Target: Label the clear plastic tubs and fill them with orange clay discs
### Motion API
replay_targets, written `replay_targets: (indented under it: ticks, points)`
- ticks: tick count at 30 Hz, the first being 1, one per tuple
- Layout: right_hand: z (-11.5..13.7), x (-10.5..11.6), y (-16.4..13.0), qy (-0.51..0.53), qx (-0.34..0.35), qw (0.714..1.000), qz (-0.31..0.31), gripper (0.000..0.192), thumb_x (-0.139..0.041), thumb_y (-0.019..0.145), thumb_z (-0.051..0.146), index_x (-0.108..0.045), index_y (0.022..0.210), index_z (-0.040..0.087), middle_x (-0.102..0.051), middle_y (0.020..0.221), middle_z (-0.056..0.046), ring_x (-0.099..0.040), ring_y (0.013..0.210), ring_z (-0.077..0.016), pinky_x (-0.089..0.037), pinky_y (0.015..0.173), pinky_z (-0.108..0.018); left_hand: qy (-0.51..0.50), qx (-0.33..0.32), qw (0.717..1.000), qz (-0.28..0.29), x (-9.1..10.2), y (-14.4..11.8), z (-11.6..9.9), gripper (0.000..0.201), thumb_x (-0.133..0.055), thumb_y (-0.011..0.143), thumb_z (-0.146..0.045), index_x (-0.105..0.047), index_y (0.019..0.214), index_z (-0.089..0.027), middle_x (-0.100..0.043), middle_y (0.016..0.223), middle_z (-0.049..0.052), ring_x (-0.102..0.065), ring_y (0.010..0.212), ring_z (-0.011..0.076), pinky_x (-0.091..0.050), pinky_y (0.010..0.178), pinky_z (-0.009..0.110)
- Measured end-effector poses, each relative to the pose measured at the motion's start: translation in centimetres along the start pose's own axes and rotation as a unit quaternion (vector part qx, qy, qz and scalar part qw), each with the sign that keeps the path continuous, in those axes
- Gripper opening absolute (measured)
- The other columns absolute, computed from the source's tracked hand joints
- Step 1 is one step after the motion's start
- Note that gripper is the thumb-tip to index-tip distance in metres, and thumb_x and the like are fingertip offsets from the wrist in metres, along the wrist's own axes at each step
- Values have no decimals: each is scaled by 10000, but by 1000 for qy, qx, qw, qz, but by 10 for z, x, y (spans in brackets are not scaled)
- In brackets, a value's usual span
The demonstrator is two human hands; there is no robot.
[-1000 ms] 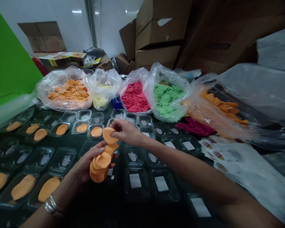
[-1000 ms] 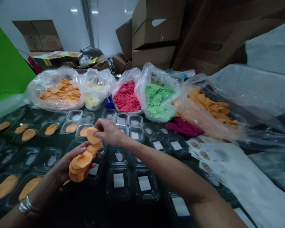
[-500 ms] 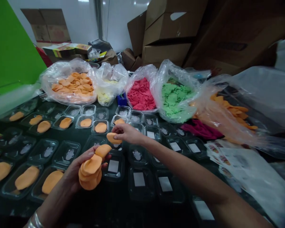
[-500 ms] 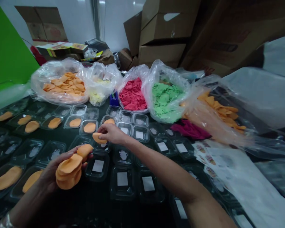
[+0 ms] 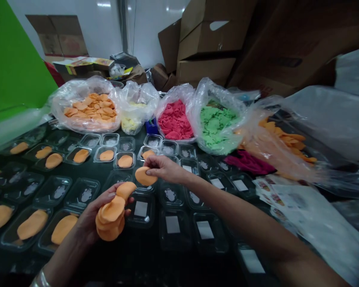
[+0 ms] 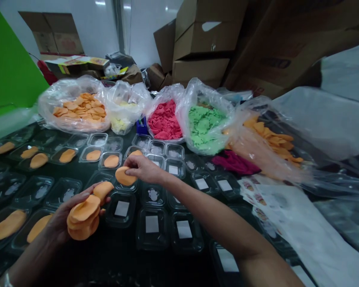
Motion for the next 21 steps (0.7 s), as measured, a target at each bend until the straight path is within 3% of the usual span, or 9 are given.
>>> replay_targets:
  ticks: [4,7,9,12,15,19,21]
  points:
    - [-7,-4,5,-114,-22,993,-35,101,-624,792,61,-563,814,138,-568,757,-12,-534,736,-164,-419,690,-278,-7,-8,1000,-6,4,-3,-4,551,-604,750,-79,-474,1272,-196,-689,1043,93,-700,886,264,-604,667,353]
    - [-1,-4,4,-201,-21,975,-88,130,-577,798,-3,-593,851,114,-598,967,-124,-502,999,-259,-365,878,-390,-4,-13,1000,13,2,0,-5,479,-619,738,-91,-524,1201,-169,-677,1094,102,-686,941,294,-605,702,382]
    - [12,-7,1,-232,6,967,-102,122,-561,841,30,-608,920,110,-593,1056,-147,-482,1063,-266,-343,921,-403,1,-11,999,30,0,2,-4,453,-623,739,-101,-540,1180,-166,-673,1114,103,-680,962,295,-602,732,385]
    - [30,-22,-6,-185,39,982,-25,104,-611,872,149,-622,976,140,-643,932,-65,-573,858,-186,-422,762,-291,10,-9,998,55,-6,5,-1,422,-628,742,-121,-564,1156,-168,-685,1088,98,-686,945,277,-596,749,364]
    - [41,-32,-13,-149,42,987,39,85,-675,825,151,-638,901,153,-646,810,-3,-581,723,-138,-405,634,-223,25,-12,997,77,-12,2,2,381,-625,754,-138,-586,1132,-160,-694,1049,99,-682,953,268,-589,766,349]
    - [34,-14,-12,-300,40,953,-31,96,-614,849,86,-643,934,121,-656,888,-56,-587,815,-164,-400,688,-240,34,-14,997,61,-11,-8,4,439,-622,751,-139,-554,1184,-166,-690,1052,101,-678,970,270,-587,770,345]
    - [22,-9,-8,-357,34,933,-20,141,-629,818,46,-665,934,117,-667,928,-83,-591,866,-190,-391,712,-257,36,-15,998,41,-7,-13,5,492,-625,736,-129,-522,1216,-163,-687,1056,109,-682,958,276,-593,751,352]
Point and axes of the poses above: each hand's wrist, its own y-axis towards the middle knuckle, its own x-axis out of the back of the hand, z = x × y, the point moved 6 cm from there along y, towards the middle knuckle
